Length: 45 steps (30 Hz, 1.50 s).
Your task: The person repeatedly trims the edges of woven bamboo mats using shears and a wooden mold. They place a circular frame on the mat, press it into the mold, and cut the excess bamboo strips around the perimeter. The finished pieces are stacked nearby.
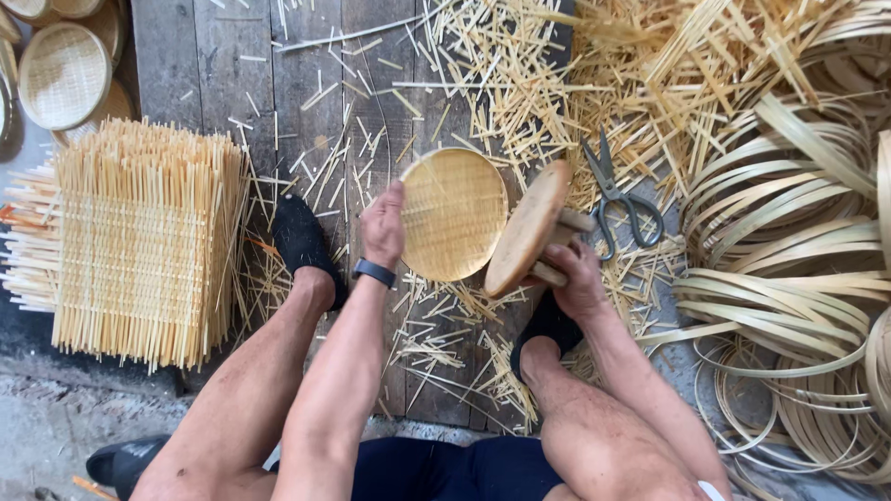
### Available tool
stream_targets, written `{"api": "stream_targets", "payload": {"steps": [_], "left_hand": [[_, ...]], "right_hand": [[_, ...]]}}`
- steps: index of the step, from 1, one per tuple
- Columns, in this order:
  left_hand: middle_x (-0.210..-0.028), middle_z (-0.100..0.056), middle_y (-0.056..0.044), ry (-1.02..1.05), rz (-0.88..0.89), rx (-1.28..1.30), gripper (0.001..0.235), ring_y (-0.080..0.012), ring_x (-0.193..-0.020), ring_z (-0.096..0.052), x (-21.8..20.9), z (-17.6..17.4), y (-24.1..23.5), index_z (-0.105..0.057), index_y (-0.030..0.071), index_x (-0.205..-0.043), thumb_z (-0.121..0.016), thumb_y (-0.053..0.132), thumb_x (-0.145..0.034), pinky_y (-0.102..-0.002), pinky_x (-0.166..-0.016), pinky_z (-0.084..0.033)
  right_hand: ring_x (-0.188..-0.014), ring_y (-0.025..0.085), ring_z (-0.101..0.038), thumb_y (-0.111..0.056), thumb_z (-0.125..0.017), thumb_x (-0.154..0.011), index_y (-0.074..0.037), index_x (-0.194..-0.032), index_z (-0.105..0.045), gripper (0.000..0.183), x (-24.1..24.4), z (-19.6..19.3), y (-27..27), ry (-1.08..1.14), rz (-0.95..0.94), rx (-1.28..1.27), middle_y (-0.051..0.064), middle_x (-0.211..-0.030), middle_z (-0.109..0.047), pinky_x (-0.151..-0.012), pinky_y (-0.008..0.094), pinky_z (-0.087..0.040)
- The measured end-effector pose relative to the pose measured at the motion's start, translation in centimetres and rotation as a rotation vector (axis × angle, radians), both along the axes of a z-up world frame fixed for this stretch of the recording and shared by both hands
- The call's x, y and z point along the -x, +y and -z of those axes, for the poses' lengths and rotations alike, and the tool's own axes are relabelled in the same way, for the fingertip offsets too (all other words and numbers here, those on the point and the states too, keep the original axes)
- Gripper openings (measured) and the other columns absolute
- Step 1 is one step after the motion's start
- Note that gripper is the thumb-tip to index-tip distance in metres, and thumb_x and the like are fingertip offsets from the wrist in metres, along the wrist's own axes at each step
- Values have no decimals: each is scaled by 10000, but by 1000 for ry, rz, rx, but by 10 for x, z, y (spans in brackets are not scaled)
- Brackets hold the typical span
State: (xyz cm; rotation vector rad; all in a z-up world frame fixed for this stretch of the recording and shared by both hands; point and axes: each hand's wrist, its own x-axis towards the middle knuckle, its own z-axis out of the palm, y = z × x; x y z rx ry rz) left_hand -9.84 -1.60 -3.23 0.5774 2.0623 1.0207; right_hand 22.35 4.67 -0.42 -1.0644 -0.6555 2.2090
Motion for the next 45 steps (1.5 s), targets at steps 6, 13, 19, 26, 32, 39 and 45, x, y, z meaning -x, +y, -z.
{"api": "stream_targets", "payload": {"steps": [6,13,19,26,32,39,45], "left_hand": [[-894,-759,-81,23,-158,-10,579,-102,-794,-629,45,64,-37,-772,-36,-1102,-555,498,-1053,-285,-728,-532],[-1004,-749,-14,-525,-298,-67,418,-77,-775,-672,68,83,-55,-698,-10,-1252,-546,120,-885,-242,-699,-547],[-969,-777,-25,-168,104,30,283,-35,-802,-646,72,80,-57,-757,5,-1178,-680,112,-927,-208,-725,-529],[-909,-788,-21,-19,34,121,248,-26,-752,-628,67,91,-64,-776,28,-1125,-717,119,-902,-217,-693,-523],[-1014,-777,-47,-326,-11,275,342,-113,-825,-724,73,58,-58,-698,91,-1252,-700,116,-911,-319,-702,-630],[-1080,-755,-188,-528,76,556,292,-315,-913,-767,90,35,-57,-689,-74,-1171,-628,129,-970,-438,-719,-661],[-1059,-727,-143,-735,-337,-113,294,-257,-838,-735,102,52,48,-634,-56,-1215,-607,142,-1000,-384,-712,-632]], "right_hand": [[-1084,281,-700,-403,-670,-942,34,-1299,-610,567,-51,29,-3,135,120,28,147,-1191,-696,-895,471,-622],[-1097,292,-695,-386,-661,-963,0,-1275,-622,497,-75,47,-11,79,193,45,127,-1191,-693,-907,512,-602],[-1116,294,-693,-358,-679,-993,42,-1297,-607,507,-73,40,-9,51,191,1,143,-1201,-682,-954,492,-595],[-1042,277,-710,-328,-684,-965,82,-1302,-572,543,-64,26,-8,-5,159,-36,159,-1150,-679,-862,472,-635],[-1037,268,-716,-331,-666,-961,84,-1324,-551,563,-67,23,-8,-10,153,-30,159,-1163,-672,-843,471,-638],[-1033,276,-705,-312,-635,-974,91,-1354,-520,566,-78,18,-8,-17,144,-16,172,-1179,-655,-840,467,-634],[-987,284,-708,-313,-613,-952,78,-1312,-545,536,-91,18,-11,-105,156,26,165,-1132,-671,-772,476,-634]]}}
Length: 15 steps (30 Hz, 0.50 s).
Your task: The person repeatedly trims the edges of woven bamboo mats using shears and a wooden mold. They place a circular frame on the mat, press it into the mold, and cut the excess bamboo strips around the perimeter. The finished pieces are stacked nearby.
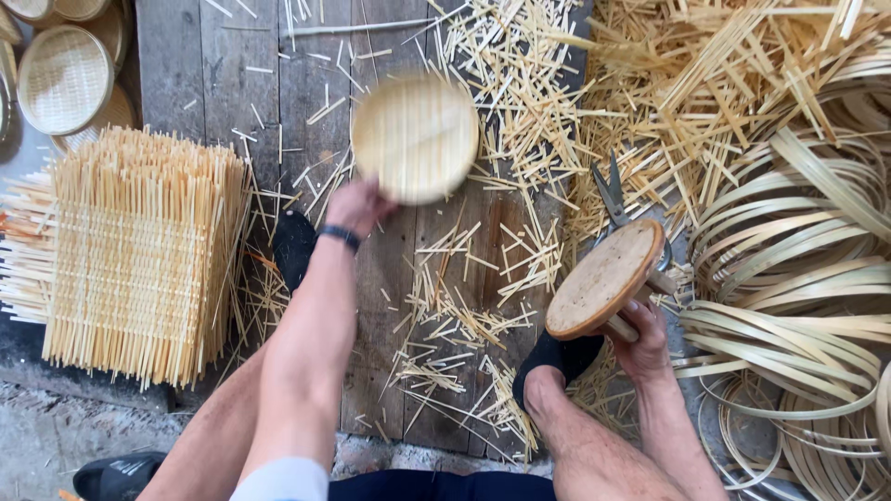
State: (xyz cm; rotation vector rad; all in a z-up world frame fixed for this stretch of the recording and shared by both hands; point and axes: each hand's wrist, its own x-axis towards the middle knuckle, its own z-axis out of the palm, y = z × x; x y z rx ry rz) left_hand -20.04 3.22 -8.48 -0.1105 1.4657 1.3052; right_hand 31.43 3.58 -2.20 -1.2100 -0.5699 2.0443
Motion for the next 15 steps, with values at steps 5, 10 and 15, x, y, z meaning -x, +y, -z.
{"api": "stream_targets", "payload": {"steps": [5,10,15], "left_hand": [[-952,-712,-134,49,-203,-48,193,-228,-774,-739,-52,-7,96,-651,-18,-1106,-664,103,-956,-367,-706,-650],[-954,-773,-152,142,757,246,480,-262,-790,-717,-164,-29,42,-709,50,-1118,-559,493,-1011,-369,-685,-596],[-1184,-744,-87,66,276,168,452,-169,-1034,-703,-226,3,-43,-671,59,-1312,-675,319,-943,-291,-880,-563]], "right_hand": [[-985,295,-702,-297,-605,-964,83,-1285,-573,499,-5,14,-8,-17,15,1,180,-1126,-671,-772,484,-630],[-1110,299,-669,-315,-549,-1021,49,-1324,-590,475,17,26,-9,141,-25,60,164,-1233,-674,-930,490,-561],[-1292,252,-563,-411,-467,-1001,-25,-1348,-590,534,59,11,-4,188,-53,180,107,-1357,-649,-1103,435,-437]]}}
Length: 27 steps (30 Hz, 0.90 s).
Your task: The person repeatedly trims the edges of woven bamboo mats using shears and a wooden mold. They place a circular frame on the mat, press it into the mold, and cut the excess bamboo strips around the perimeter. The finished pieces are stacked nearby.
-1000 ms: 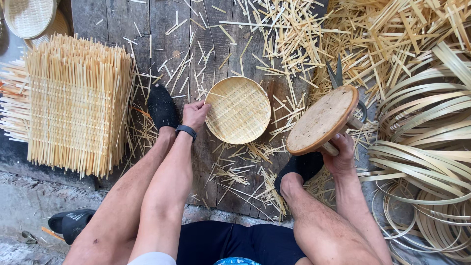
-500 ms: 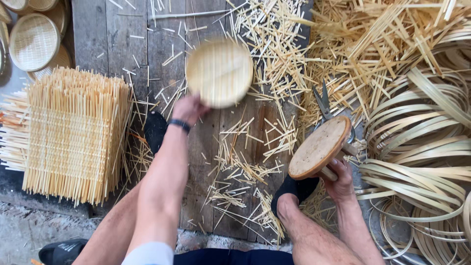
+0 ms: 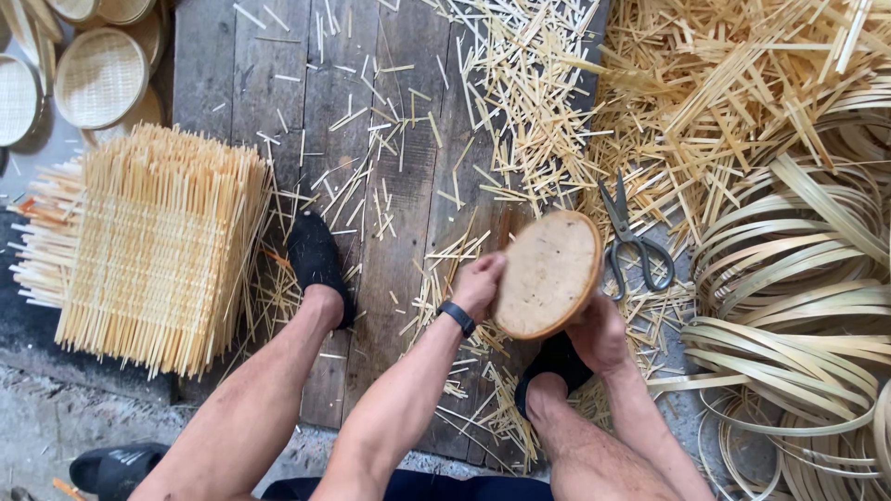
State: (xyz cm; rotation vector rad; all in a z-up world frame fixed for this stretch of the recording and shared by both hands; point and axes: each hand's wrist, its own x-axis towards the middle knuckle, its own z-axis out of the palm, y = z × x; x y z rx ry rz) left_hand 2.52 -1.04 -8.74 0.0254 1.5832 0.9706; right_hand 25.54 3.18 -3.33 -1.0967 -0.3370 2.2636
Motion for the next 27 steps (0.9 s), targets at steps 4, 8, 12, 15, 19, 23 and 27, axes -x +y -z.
{"api": "stream_targets", "payload": {"steps": [4,8,12,15,19,23,27], "left_hand": [[-1146,-717,-70,156,-247,-295,362,-133,-999,-655,40,33,-27,-661,32,-1252,-744,187,-936,-282,-912,-548],[-1074,-745,-73,397,45,-264,331,-149,-944,-678,104,27,-40,-702,46,-1194,-771,156,-890,-292,-876,-572],[-1160,-710,-148,1341,377,-211,412,-325,-1113,-666,210,-16,-53,-703,89,-1198,-827,138,-807,-419,-989,-526],[-1315,-552,-276,1731,442,-8,608,-445,-1231,-513,309,-62,-82,-568,11,-1309,-822,148,-773,-500,-1043,-418],[-1368,-564,-222,1533,424,761,457,-370,-1306,-527,383,-101,-121,-530,16,-1304,-772,185,-955,-477,-1043,-471],[-1295,-649,-223,1156,408,878,763,-347,-1230,-609,407,-129,-151,-618,3,-1281,-908,459,-744,-448,-1059,-487],[-1176,-688,-209,1238,264,650,856,-332,-1087,-673,411,-143,-164,-585,36,-1348,-948,430,-681,-449,-968,-516]], "right_hand": [[-1205,187,-635,-548,-395,-956,-99,-1313,-612,613,29,-2,0,-82,-35,-55,64,-1294,-691,-1024,376,-498],[-908,179,-638,-417,-617,-1072,81,-1143,-710,512,45,22,-11,-689,-451,-413,154,-1034,-721,-860,424,-550],[-815,203,-664,-377,-611,-1016,29,-1124,-679,426,45,40,-25,-622,-395,-313,101,-963,-731,-733,366,-561],[-754,231,-711,-376,-582,-1021,32,-1096,-660,422,31,40,-28,-580,-380,-253,141,-924,-743,-685,358,-596],[-801,222,-737,-361,-582,-1042,52,-1088,-655,422,17,36,-32,-491,-328,-294,166,-941,-736,-710,342,-613],[-783,232,-728,-298,-594,-1031,43,-1108,-643,354,26,39,-30,-437,-430,-306,168,-929,-740,-697,350,-603],[-771,236,-721,-249,-579,-1053,38,-1105,-633,297,44,39,-12,-387,-340,-316,143,-943,-725,-681,356,-617]]}}
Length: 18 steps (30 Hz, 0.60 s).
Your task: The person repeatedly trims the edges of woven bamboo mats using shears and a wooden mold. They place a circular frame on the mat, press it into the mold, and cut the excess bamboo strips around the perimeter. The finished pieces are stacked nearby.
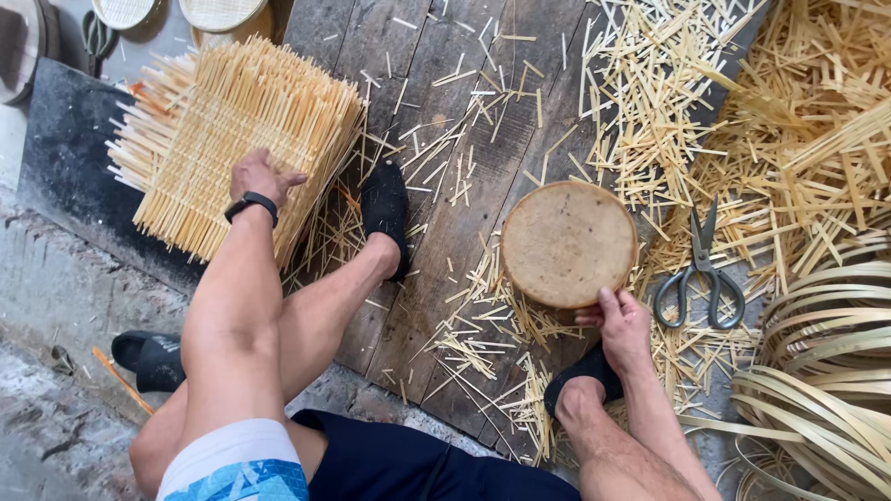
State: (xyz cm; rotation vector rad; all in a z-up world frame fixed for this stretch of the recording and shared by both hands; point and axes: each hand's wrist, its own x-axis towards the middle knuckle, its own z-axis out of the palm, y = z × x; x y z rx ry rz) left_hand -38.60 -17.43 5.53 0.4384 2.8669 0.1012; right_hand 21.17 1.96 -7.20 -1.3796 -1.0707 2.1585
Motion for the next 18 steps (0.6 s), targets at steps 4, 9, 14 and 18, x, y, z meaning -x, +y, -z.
{"api": "stream_targets", "payload": {"steps": [4,9,14,18], "left_hand": [[-1133,-681,-232,136,107,236,802,-398,-1085,-634,0,-11,-19,-666,-30,-1104,-1001,472,-576,-503,-896,-522],[-1090,-724,-206,4,154,350,565,-351,-999,-683,-3,-14,-24,-730,58,-1057,-852,532,-776,-468,-888,-554],[-925,-759,-162,4,279,122,252,-310,-785,-697,9,-40,-27,-800,183,-1016,-605,296,-904,-437,-755,-564],[-849,-767,-157,176,347,-209,230,-231,-703,-677,25,-61,-7,-811,80,-999,-634,203,-1079,-385,-706,-546]], "right_hand": [[-778,225,-702,-261,-582,-1068,36,-1106,-638,305,7,-3,7,-12,34,-16,129,-968,-715,-674,358,-621],[-779,235,-717,-309,-563,-1072,41,-1114,-642,362,-10,4,-8,-82,33,78,164,-929,-718,-658,358,-606],[-798,229,-710,-273,-552,-1071,35,-1160,-642,333,-26,23,-20,-24,63,86,157,-952,-711,-694,349,-605],[-795,228,-704,-263,-546,-1083,36,-1166,-640,324,-30,31,-19,-23,77,102,154,-951,-708,-694,346,-603]]}}
